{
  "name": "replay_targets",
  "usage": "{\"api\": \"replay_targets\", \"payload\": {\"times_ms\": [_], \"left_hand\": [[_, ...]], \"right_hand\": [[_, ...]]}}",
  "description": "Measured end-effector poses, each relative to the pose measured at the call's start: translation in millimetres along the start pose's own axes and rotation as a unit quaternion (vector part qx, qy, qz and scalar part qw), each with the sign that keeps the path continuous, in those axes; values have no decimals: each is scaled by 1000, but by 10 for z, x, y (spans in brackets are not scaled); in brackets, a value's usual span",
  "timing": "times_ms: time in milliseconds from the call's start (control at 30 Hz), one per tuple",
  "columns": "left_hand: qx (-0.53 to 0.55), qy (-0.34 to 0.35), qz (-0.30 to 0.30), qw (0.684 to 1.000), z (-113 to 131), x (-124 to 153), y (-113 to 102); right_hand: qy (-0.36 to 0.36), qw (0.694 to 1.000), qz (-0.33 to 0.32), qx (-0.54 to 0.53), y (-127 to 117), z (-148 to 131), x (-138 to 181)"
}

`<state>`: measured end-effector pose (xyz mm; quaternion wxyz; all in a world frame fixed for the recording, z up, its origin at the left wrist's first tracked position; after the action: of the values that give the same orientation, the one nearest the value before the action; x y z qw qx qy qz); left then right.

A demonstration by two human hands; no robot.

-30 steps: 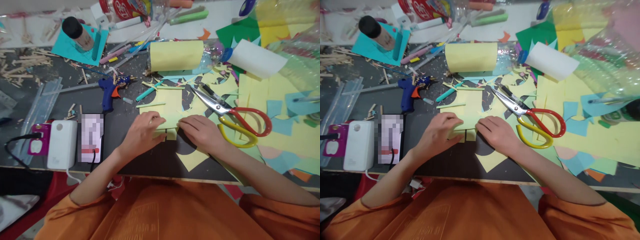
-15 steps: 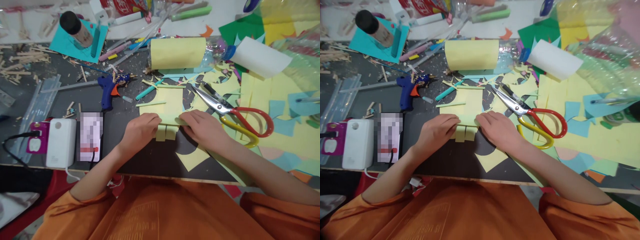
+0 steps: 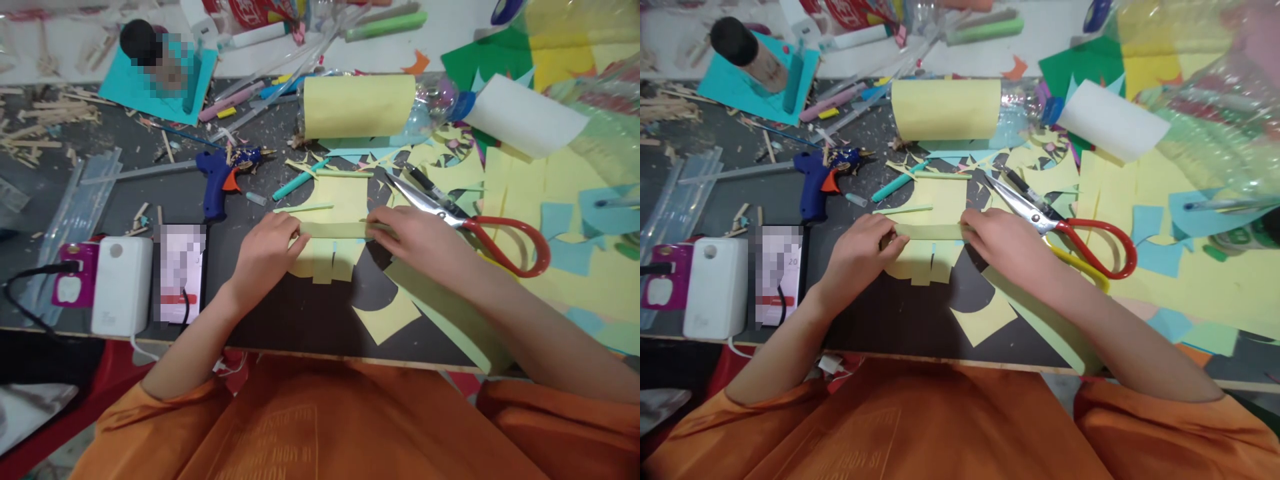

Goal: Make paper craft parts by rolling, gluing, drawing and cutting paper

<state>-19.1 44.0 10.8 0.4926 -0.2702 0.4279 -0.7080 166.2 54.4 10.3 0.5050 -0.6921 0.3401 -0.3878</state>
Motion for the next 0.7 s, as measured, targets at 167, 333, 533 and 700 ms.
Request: {"api": "replay_targets", "payload": {"times_ms": [167, 333, 533, 700], "left_hand": [[44, -74, -19, 996, -68, -11, 6], [58, -96, -15, 994, -92, 0, 17], [-6, -28, 39, 999, -28, 65, 6], [-49, 10, 66, 997, 26, 96, 5]], "right_hand": [[38, 997, -61, 28, -53, -16, -66], [40, 996, -75, 21, -47, -7, -112], [34, 986, -112, 118, -114, -126, -128], [18, 983, -124, 133, -155, -363, -155]]}}
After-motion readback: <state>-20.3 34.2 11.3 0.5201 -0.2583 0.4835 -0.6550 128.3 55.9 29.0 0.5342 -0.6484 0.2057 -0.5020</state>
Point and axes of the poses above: each hand's wrist, its own x-axis away from the middle knuckle, its own y-axis out of the palm, z = x × y, the point moved 7 cm from there along -x, towards the middle knuckle, and after that the axes turned 11 degrees about x, right-handed, at the moved point
